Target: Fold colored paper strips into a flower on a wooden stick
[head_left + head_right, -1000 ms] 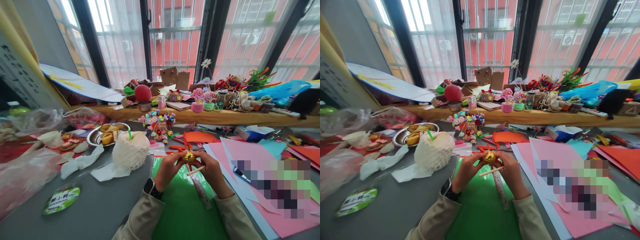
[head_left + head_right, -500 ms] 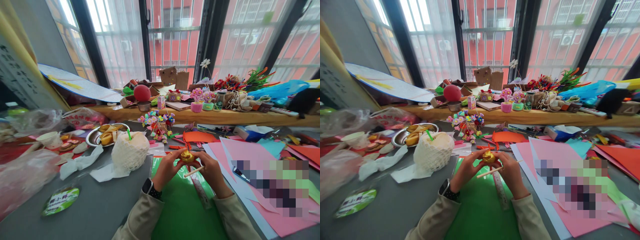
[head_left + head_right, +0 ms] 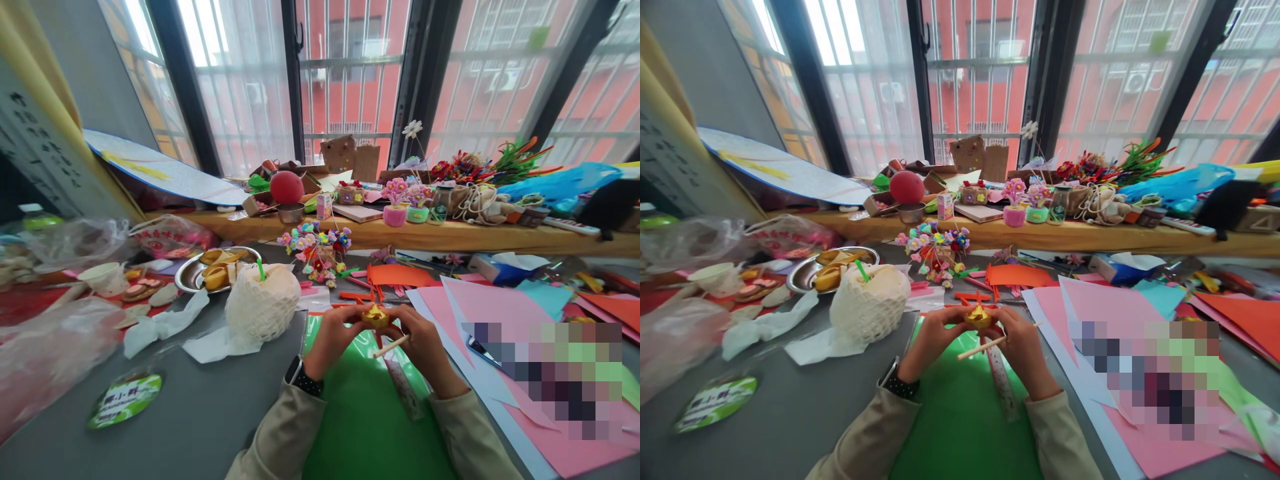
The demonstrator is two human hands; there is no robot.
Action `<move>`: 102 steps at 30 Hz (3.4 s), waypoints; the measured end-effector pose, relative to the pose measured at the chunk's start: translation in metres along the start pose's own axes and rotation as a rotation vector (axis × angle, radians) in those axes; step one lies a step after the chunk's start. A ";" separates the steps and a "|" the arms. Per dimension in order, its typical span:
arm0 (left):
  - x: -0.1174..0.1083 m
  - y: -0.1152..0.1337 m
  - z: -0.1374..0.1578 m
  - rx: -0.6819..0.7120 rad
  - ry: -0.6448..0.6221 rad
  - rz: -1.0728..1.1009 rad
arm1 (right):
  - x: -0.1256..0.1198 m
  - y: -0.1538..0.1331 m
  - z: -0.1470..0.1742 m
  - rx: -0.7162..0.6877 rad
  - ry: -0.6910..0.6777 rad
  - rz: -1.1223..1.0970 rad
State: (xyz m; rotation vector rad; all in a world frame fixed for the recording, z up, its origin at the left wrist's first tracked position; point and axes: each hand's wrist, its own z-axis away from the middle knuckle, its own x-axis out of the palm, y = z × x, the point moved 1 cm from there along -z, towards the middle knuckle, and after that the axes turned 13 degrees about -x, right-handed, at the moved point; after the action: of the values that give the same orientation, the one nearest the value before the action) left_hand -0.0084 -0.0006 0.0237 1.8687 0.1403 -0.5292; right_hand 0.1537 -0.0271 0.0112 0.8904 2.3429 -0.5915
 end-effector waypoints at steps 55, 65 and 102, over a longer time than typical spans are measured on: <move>-0.003 -0.001 -0.001 -0.104 -0.213 0.299 | -0.013 -0.002 -0.006 0.112 -0.010 -0.297; 0.002 -0.003 0.000 -0.104 -0.072 0.221 | -0.007 -0.002 -0.004 0.082 -0.002 -0.292; 0.005 -0.009 -0.001 -0.359 -0.462 0.965 | -0.007 -0.010 -0.006 0.143 0.068 -0.394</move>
State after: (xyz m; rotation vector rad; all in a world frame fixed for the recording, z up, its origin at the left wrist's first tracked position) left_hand -0.0066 0.0027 0.0135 1.2197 -0.8768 -0.2126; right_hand 0.1489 -0.0336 0.0226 0.5124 2.5826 -0.9087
